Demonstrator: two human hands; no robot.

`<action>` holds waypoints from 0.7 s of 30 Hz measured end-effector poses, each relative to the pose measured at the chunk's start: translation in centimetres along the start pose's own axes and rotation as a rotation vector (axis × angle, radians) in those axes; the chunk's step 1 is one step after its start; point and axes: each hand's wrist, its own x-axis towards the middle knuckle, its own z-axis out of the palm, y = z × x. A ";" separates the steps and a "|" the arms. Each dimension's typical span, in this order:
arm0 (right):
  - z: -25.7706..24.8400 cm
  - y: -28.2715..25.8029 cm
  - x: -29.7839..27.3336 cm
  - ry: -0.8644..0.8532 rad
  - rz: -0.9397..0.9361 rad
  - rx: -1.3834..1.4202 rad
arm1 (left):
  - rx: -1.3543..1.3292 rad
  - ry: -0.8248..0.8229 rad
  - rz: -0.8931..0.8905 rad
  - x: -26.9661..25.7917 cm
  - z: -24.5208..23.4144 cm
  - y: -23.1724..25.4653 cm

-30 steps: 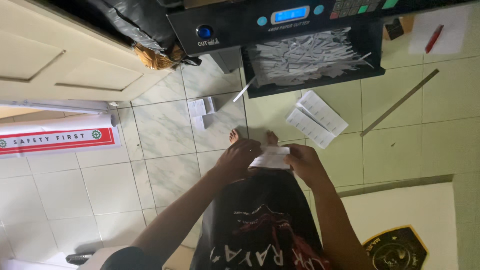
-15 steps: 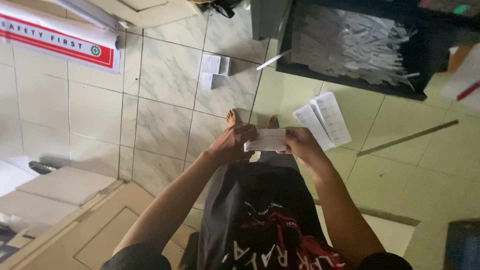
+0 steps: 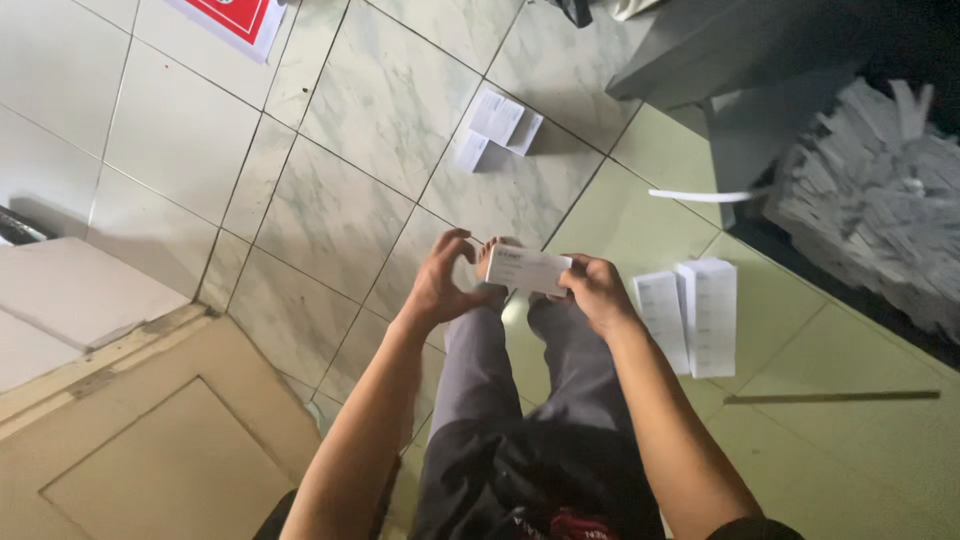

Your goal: The person picks up stacks of paper from the floor and places them into a paper cutting machine. They align the paper, operate the machine to cut the sheets, and then remove the cut pieces. The person repeats this process with multiple stacks of paper.

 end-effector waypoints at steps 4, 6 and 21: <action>3.9 0.4 7.3 0.049 -0.116 0.085 | -1.039 0.290 -0.676 3.9 3.7 -12.1; 7.3 4.2 13.4 0.086 -0.140 0.134 | -1.136 0.309 -0.701 6.7 5.5 -15.0; 16.1 28.0 45.7 -0.017 0.061 0.641 | -0.753 0.203 -0.517 27.2 8.2 -48.6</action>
